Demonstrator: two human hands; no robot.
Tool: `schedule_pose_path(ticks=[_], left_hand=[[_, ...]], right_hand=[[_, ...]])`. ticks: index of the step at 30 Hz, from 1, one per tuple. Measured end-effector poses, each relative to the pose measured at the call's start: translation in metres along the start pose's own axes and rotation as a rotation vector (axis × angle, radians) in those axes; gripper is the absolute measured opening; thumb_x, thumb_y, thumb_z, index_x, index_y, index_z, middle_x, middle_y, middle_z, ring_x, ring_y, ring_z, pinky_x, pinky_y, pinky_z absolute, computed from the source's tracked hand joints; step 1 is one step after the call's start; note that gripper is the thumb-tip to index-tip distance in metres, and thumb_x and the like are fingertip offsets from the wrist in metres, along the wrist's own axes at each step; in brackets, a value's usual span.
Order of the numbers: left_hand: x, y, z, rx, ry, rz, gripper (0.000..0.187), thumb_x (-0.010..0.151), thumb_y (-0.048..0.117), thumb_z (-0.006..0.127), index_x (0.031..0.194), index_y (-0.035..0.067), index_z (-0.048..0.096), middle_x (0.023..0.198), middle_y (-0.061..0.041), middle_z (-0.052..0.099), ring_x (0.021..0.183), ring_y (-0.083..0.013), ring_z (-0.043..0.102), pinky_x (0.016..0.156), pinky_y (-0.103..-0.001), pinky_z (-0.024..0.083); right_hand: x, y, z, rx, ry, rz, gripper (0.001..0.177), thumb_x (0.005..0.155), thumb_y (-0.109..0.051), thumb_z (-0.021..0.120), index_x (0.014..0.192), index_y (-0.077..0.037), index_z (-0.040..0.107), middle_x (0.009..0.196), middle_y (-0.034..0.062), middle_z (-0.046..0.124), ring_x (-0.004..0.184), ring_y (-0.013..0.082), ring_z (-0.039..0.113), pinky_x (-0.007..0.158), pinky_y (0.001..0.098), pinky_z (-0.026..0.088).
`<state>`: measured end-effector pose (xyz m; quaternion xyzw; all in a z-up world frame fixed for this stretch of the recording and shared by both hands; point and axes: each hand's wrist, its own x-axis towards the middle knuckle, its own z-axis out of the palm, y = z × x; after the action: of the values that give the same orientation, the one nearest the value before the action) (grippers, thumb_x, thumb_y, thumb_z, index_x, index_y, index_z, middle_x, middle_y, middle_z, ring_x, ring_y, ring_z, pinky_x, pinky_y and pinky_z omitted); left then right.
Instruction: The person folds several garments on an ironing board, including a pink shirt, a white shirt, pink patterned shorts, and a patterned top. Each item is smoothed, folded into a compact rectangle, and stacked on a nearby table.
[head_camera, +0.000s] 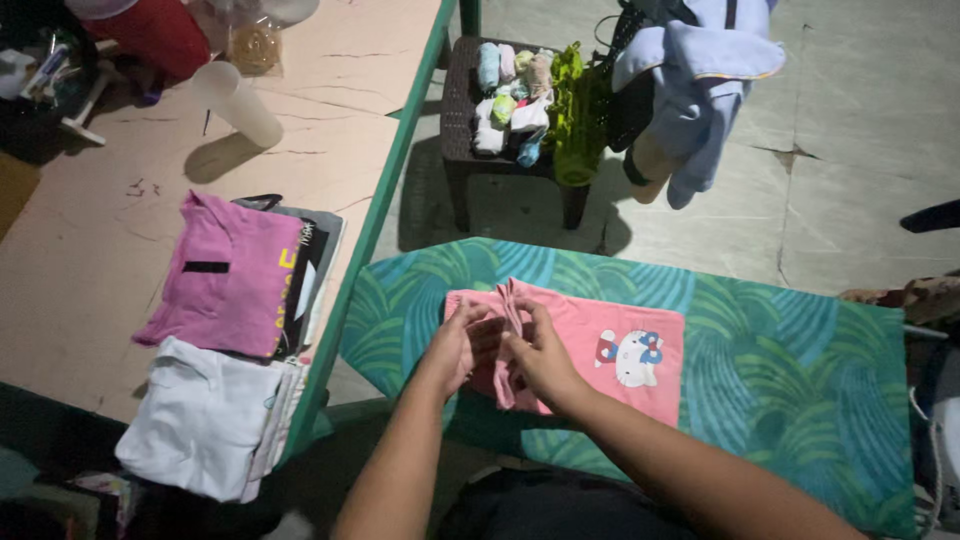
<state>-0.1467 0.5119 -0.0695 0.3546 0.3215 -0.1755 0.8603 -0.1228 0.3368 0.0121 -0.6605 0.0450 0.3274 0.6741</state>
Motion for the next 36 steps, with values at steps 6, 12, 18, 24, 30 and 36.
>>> schedule_pose_path(ticks=[6,12,18,24,30,36], left_hand=[[-0.014,0.015,-0.016,-0.099,-0.069,0.084,0.08,0.099,0.076,0.036,0.132,0.006,0.054,0.114,-0.011,0.066,0.101,-0.0266,0.066,0.088,-0.043,0.055],[-0.025,0.028,-0.008,0.081,-0.022,0.068,0.075,0.092,0.072,0.037,0.134,0.014,0.059,0.116,-0.006,0.071,0.097,-0.02,0.068,0.076,-0.036,0.053],[-0.015,0.03,-0.003,0.38,-0.044,0.362,0.041,0.098,0.019,0.061,0.135,0.0,0.061,0.121,-0.009,0.071,0.106,-0.0146,0.065,0.095,-0.03,0.05],[0.001,0.026,-0.018,0.523,0.078,0.363,0.033,0.101,0.014,0.06,0.131,-0.001,0.062,0.119,-0.012,0.07,0.103,-0.017,0.062,0.092,-0.03,0.049],[-0.007,0.029,-0.015,0.836,0.194,0.554,0.04,0.096,0.014,0.061,0.133,0.001,0.06,0.123,-0.014,0.071,0.111,-0.0199,0.067,0.096,-0.03,0.049],[-0.039,0.02,0.016,1.631,0.61,0.88,0.043,0.092,0.011,0.064,0.135,0.005,0.062,0.134,-0.017,0.065,0.126,-0.0356,0.059,0.109,-0.043,0.046]], right_hand=[[0.028,0.025,0.032,-0.088,-0.062,-0.145,0.052,0.097,-0.008,0.061,0.144,-0.013,0.04,0.102,0.0112,0.064,0.082,0.0143,0.066,0.064,0.0286,0.056],[0.038,0.028,0.04,0.027,-0.195,0.085,0.061,0.095,-0.009,0.061,0.149,-0.015,0.034,0.111,0.0146,0.063,0.084,0.0201,0.068,0.069,0.0324,0.059],[0.036,0.05,-0.018,-0.166,-0.175,-0.064,0.039,0.096,-0.013,0.063,0.134,-0.003,0.059,0.116,0.0089,0.074,0.095,0.0173,0.074,0.08,0.0278,0.061],[-0.004,0.073,-0.16,-0.44,0.38,-0.194,0.034,0.096,-0.013,0.059,0.128,-0.004,0.068,0.103,0.0129,0.072,0.081,0.024,0.065,0.072,0.0386,0.054],[-0.019,0.094,-0.213,-0.587,0.666,0.064,0.052,0.093,-0.031,0.07,0.136,-0.004,0.057,0.11,0.0197,0.07,0.083,0.0292,0.07,0.072,0.0411,0.055],[-0.002,0.084,-0.223,-0.859,0.656,-0.158,0.063,0.096,-0.033,0.065,0.153,-0.009,0.051,0.111,0.0299,0.064,0.099,0.0434,0.064,0.088,0.0505,0.052]])
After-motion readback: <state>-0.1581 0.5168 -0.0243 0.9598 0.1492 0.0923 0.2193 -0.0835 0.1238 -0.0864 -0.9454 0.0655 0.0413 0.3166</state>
